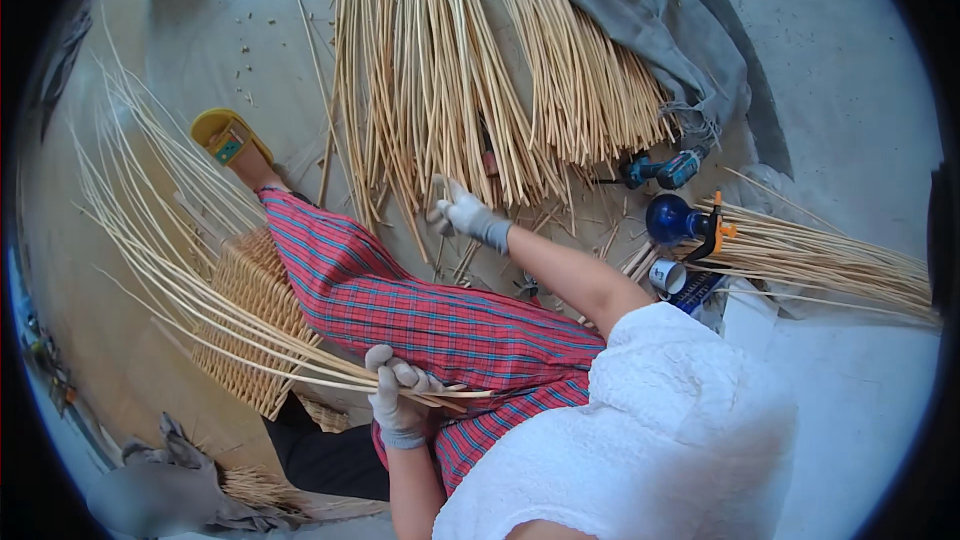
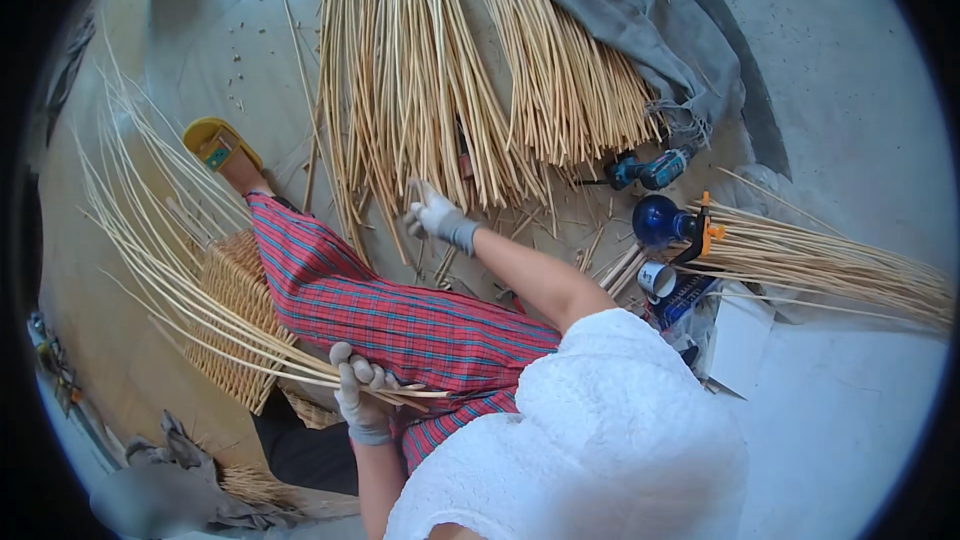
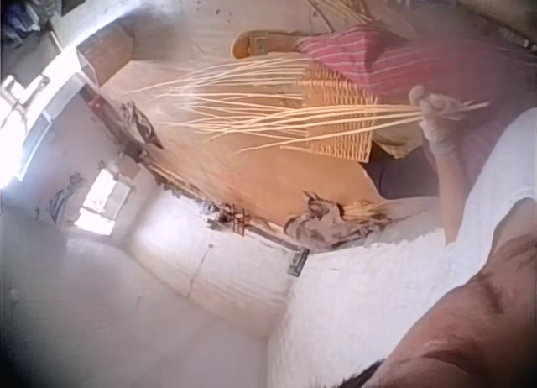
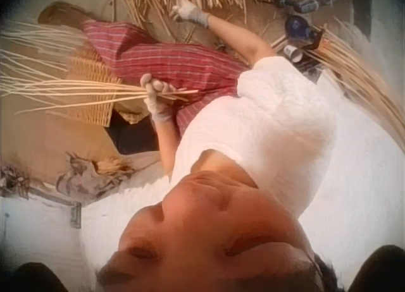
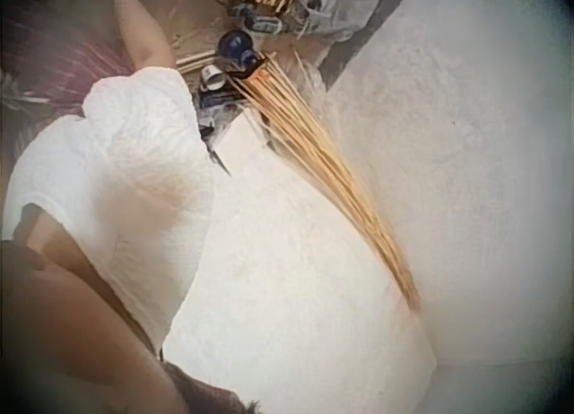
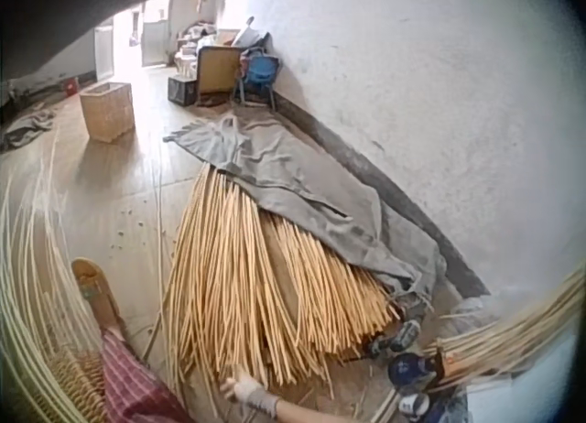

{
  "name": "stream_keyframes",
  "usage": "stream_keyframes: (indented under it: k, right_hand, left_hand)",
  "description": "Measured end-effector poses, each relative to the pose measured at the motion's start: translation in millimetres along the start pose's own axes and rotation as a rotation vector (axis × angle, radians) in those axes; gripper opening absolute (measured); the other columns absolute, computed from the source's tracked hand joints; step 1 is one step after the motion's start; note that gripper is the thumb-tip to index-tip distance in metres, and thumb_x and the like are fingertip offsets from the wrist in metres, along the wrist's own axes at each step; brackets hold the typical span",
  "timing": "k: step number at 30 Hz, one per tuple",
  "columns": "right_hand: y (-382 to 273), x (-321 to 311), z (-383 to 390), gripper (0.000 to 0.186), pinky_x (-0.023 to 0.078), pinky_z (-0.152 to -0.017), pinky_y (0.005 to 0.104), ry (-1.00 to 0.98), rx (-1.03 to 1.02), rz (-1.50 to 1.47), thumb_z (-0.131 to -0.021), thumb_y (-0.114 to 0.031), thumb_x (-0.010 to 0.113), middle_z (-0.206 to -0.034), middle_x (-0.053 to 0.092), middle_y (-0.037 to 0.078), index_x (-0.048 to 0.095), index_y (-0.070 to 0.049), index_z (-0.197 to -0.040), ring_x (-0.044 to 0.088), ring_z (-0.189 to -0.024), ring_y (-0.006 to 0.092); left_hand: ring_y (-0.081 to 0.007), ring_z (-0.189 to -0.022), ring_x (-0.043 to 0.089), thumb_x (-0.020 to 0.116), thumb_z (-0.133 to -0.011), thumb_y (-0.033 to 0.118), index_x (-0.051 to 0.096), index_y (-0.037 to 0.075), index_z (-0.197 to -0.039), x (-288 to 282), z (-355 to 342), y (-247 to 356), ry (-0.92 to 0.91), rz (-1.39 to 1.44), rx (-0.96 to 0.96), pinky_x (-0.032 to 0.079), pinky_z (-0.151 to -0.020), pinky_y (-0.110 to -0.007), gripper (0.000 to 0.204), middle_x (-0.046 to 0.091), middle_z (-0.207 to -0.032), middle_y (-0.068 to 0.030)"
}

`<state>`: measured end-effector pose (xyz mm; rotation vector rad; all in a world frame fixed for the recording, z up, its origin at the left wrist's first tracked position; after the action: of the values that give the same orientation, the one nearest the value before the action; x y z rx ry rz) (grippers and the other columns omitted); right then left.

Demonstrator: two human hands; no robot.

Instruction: The person sits on the floor and weaves a basket using thin bamboo strips. They select strips from a pile, interlace them into the basket frame, and periodically tap the structure to tighten the weave.

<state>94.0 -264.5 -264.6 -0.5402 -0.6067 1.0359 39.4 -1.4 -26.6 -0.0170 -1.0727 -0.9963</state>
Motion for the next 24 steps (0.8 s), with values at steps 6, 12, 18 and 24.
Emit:
stream_keyframes:
  k: [6, 12, 18, 24]
  right_hand:
    - [-88.9, 12.1, 64.2, 0.034, 0.050, -0.076, 0.0567, 0.347, -0.296, 0.572, -0.102, -0.022, 0.042, -0.090, 0.067, 0.029, 0.051, -0.004, -0.129, 0.065, -0.081, 0.0483]
    - [-123.0, 104.7, 126.4, 0.019, 0.042, -0.048, 0.0282, -0.416, -0.309, 0.193, -0.105, -0.024, 0.048, -0.069, 0.046, -0.004, 0.055, -0.014, -0.120, 0.048, -0.055, 0.0086]
    - [-147.9, 156.7, 274.1, 0.033, 0.054, -0.087, 0.0459, -0.798, -0.110, 0.641, -0.102, -0.028, 0.050, -0.105, 0.068, 0.015, 0.050, -0.010, -0.130, 0.069, -0.102, 0.0332]
    - [-136.1, 171.4, 308.3, 0.034, 0.051, -0.080, 0.0512, -1.052, -0.378, 1.088, -0.105, -0.030, 0.045, -0.103, 0.068, 0.021, 0.046, -0.012, -0.134, 0.068, -0.095, 0.0396]
  left_hand:
    - [-0.0125, -0.063, 0.058, 0.053, -0.106, 0.026, 0.049, 0.013, -0.136, 10.3, 0.2, 1.8, 0.006, -0.198, 0.062, 0.057, -0.059, -0.035, 0.033, 0.065, -0.088, -0.0011]
    - [-0.0145, -0.060, 0.058, 0.068, -0.097, 0.024, 0.042, 0.009, -0.141, 26.1, 5.1, 0.7, -0.054, -0.231, 0.064, 0.060, -0.055, -0.035, 0.054, 0.063, -0.101, -0.0125]
    - [-0.0188, -0.075, 0.063, 0.080, -0.085, 0.031, 0.026, 0.018, -0.155, 4.7, 28.4, -0.4, -0.091, -0.127, 0.227, 0.060, -0.055, -0.033, 0.090, 0.055, -0.133, -0.0143]
    - [-0.0330, -0.123, 0.056, 0.074, -0.090, 0.038, 0.039, 0.010, -0.138, 57.0, 73.9, 44.9, -0.139, -0.431, 0.418, 0.044, -0.108, -0.052, 0.066, 0.047, -0.143, -0.0173]
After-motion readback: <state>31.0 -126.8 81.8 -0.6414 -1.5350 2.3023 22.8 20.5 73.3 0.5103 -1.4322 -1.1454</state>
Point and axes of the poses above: each hand's wrist, its own z-axis away from the middle knuckle, its own x-axis out of the palm, y = z × x, the point moved 6 cm from there along -z, towards the middle knuckle
